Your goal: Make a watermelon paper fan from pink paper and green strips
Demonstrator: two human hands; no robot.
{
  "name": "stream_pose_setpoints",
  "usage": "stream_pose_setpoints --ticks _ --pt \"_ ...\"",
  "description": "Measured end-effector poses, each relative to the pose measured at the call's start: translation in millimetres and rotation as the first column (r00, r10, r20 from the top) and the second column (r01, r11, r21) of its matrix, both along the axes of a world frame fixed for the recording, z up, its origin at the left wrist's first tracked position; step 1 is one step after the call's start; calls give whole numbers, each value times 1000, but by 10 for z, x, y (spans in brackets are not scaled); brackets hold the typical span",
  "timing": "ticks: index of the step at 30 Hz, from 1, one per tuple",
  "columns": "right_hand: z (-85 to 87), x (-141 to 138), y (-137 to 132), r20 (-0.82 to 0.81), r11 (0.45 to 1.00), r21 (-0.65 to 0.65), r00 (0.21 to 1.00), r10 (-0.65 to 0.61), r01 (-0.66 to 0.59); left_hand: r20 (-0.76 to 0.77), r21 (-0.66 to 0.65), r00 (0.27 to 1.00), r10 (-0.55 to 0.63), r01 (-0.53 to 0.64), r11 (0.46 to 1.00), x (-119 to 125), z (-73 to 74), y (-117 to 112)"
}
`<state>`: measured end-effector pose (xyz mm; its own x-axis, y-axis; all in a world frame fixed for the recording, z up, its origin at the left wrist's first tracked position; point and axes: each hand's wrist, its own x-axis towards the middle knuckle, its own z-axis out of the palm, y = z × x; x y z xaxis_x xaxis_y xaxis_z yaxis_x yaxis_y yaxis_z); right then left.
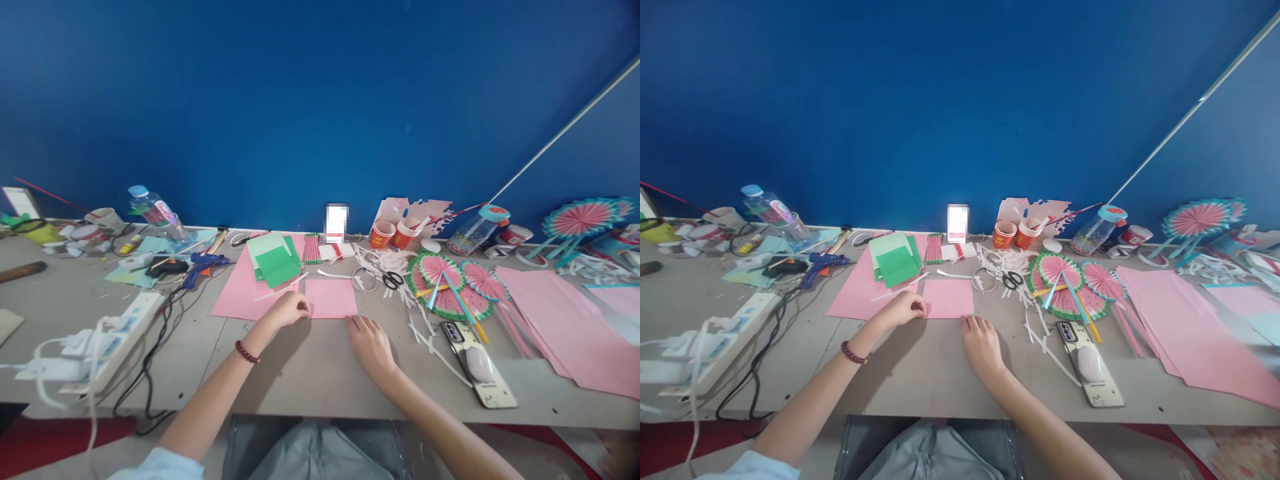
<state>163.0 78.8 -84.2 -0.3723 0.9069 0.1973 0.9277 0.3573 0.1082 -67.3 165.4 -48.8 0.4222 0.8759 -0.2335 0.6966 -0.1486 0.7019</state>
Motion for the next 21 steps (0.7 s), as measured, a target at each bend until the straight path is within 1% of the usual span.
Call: stream_pose_setpoints --ticks 6,15,21 --pt "14 -6 0 -9 1000 -9 1000 -12 12 14 12 1000 -11 11 1000 -12 -31 -4" --pt "7 -18 -8 -9 1000 6 1000 -7 7 33 115 999 4 -8 993 -10 -144 -96" --pt "15 -26 -21 7 1000 17 1000 -6 6 35 93 999 14 -17 996 -1 -129 -104"
